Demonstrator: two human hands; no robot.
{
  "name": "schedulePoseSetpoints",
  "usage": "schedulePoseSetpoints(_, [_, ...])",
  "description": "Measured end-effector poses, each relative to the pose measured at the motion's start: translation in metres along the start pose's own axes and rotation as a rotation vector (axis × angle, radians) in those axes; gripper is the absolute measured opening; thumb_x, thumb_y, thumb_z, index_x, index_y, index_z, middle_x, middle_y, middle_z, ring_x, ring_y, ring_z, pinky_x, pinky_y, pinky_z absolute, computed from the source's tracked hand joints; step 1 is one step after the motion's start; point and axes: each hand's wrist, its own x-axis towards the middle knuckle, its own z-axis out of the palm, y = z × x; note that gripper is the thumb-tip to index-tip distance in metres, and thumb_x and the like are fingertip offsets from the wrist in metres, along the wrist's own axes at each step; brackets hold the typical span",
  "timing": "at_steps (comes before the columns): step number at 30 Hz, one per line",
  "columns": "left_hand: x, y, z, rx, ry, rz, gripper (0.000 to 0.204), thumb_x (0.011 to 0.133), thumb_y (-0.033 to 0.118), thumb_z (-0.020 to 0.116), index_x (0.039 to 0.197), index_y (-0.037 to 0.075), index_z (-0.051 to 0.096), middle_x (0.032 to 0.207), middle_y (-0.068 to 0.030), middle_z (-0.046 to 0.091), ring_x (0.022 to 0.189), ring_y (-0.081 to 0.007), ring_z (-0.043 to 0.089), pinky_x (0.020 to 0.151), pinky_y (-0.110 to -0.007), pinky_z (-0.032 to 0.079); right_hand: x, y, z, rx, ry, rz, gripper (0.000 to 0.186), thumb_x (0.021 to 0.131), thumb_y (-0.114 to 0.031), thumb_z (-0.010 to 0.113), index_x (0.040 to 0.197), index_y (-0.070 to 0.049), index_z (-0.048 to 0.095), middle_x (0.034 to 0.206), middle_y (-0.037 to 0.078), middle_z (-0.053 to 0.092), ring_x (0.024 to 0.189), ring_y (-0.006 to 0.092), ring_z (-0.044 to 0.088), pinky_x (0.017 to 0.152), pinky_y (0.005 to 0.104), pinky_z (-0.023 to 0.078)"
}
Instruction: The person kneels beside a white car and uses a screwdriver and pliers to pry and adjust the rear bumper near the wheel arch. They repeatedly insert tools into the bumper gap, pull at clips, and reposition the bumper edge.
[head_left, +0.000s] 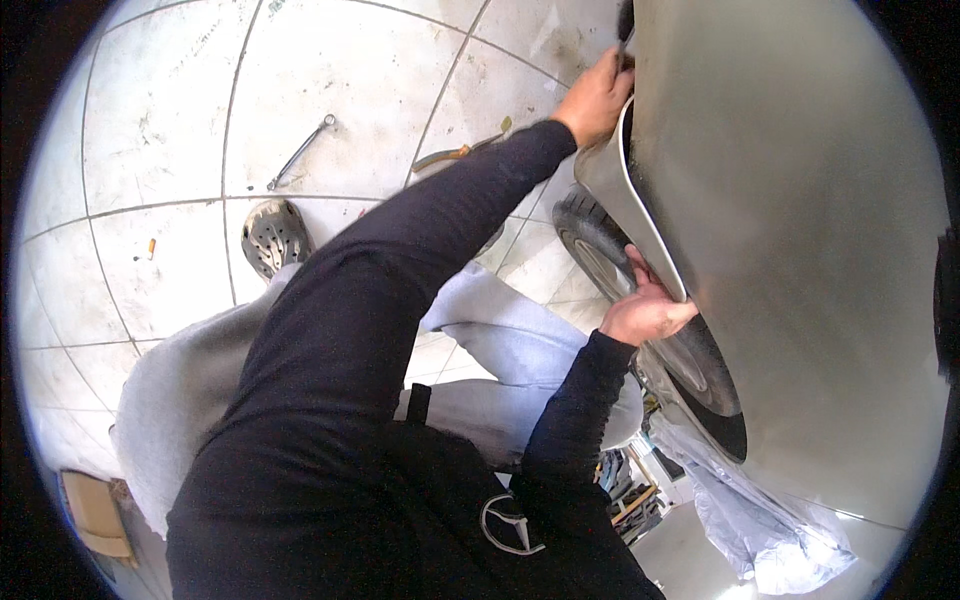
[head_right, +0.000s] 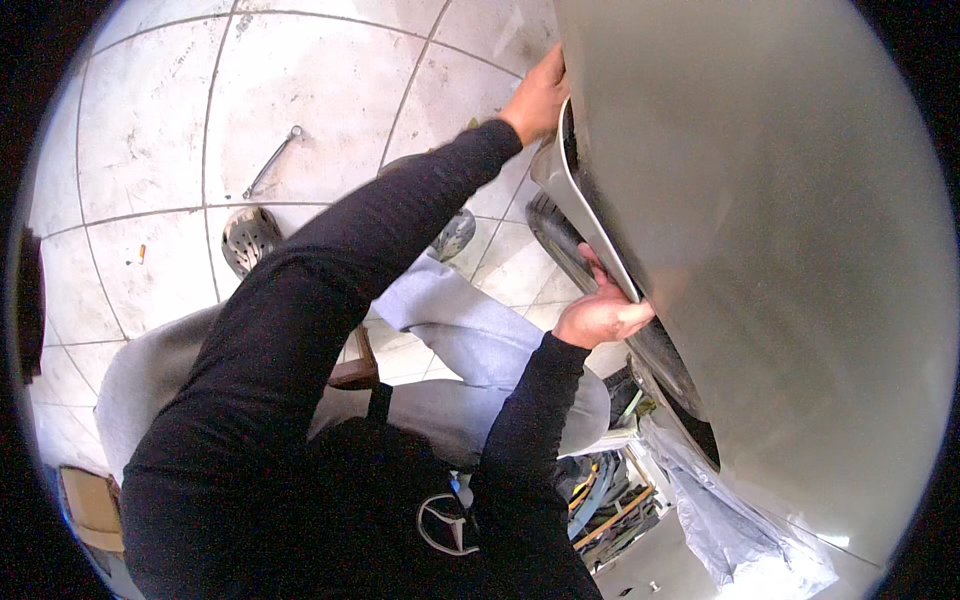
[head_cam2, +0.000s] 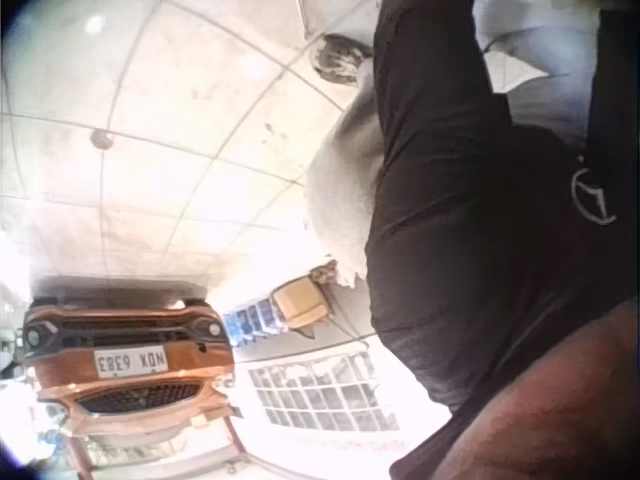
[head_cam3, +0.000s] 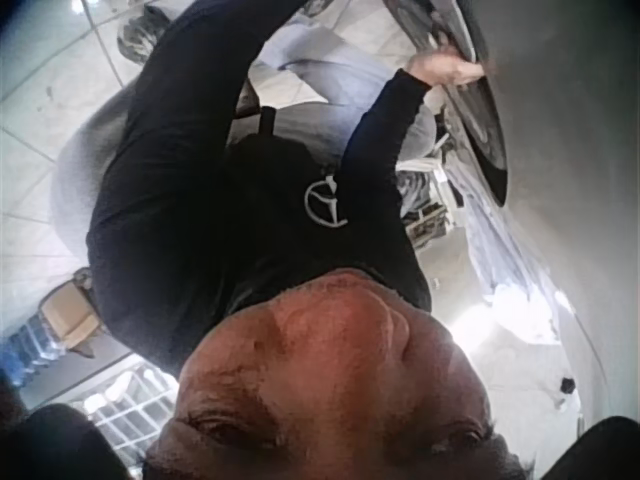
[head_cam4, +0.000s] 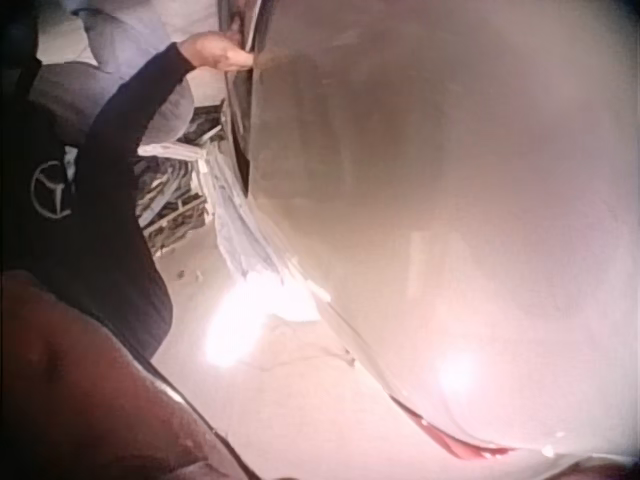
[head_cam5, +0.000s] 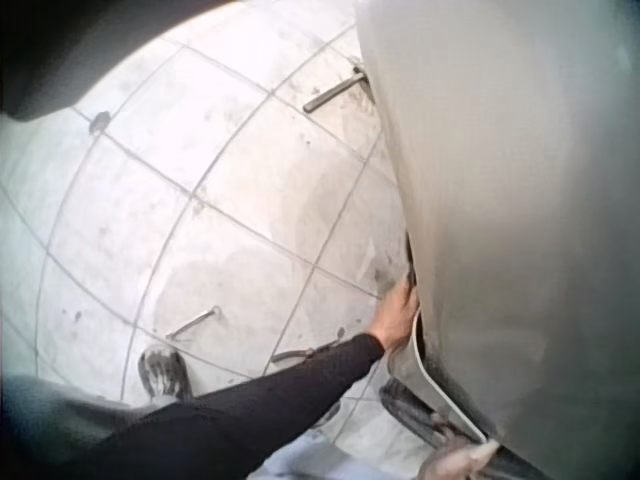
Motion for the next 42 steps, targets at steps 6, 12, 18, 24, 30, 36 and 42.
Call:
schedulePoseSetpoints(6, [0.061,0.011,-0.035,0.496,-0.792,0.108,0.027,0.099,0.021,0.065,0.115,0.001,0.072,0.106,-0.0153,0.076,0.092,-0.0269,0.072,0.083,-0.040,0.057,0.002,0.003,-0.003,0.076,-0.076,-0.046,0.067,0.102,-0.046,0.030,0.141,0.006,0.043,0.129,0.030,0.060,0.096,0.0457,0.071,0.072,0.0529,0.067])
schedulePoseSetpoints(12, [-0.006,0.000,0.000,-0.191,0.094,-0.047,0.038,0.100,0.030,0.056,0.122,-0.001,0.058,0.113,-0.0266,0.071,0.107,-0.0432,0.067,0.091,-0.049,0.053,0.001,0.001,0.001,0.064,-0.073,-0.053,0.069,0.102,-0.049,0.031,0.139,0.007,0.043,0.129,0.031,0.059,0.093,0.0456,0.072,0.068,0.0520,0.066])
schedulePoseSetpoints(18, [0.050,-0.010,-0.024,0.510,-0.654,0.112,0.028,0.102,0.024,0.059,0.117,0.004,0.072,0.105,-0.0156,0.075,0.096,-0.0266,0.072,0.082,-0.042,0.056,0.005,0.006,0.000,0.063,-0.049,-0.058,0.067,0.102,-0.045,0.030,0.141,0.008,0.040,0.130,0.032,0.057,0.094,0.0457,0.072,0.070,0.0529,0.066])
schedulePoseSetpoints(24, [0.037,0.005,-0.013,0.396,-0.614,0.028,0.040,0.097,0.021,0.064,0.132,0.002,0.064,0.127,-0.0237,0.068,0.112,-0.0351,0.068,0.092,-0.040,0.055,0.001,0.008,-0.010,0.044,-0.014,-0.047,0.065,0.102,-0.042,0.028,0.140,0.008,0.039,0.130,0.034,0.057,0.095,0.0470,0.071,0.072,0.0536,0.067])
schedulePoseSetpoints(30, [0.031,-0.025,-0.012,0.269,-0.087,0.205,0.029,0.100,0.026,0.056,0.105,-0.003,0.056,0.090,-0.0318,0.068,0.084,-0.0476,0.068,0.074,-0.051,0.055,0.001,-0.002,0.008,0.041,-0.030,-0.061,0.069,0.102,-0.048,0.033,0.141,0.008,0.038,0.130,0.032,0.057,0.094,0.0476,0.072,0.069,0.0531,0.067])
schedulePoseSetpoints(36, [0.089,-0.021,-0.036,0.587,-0.925,0.006,0.025,0.096,0.019,0.058,0.108,-0.001,0.067,0.096,-0.0246,0.073,0.083,-0.0392,0.072,0.075,-0.049,0.056,0.001,0.003,0.010,0.055,-0.056,-0.066,0.066,0.102,-0.046,0.032,0.141,0.007,0.039,0.134,0.033,0.054,0.100,0.0481,0.070,0.070,0.0554,0.068])
schedulePoseSetpoints(42, [-0.008,-0.003,0.003,-0.023,0.123,0.077,0.035,0.102,0.030,0.055,0.120,-0.001,0.055,0.099,-0.0294,0.070,0.095,-0.0498,0.066,0.081,-0.053,0.054,0.000,0.004,-0.003,0.028,0.013,-0.053,0.065,0.102,-0.045,0.034,0.144,0.004,0.037,0.137,0.033,0.052,0.101,0.0498,0.068,0.072,0.0565,0.067])
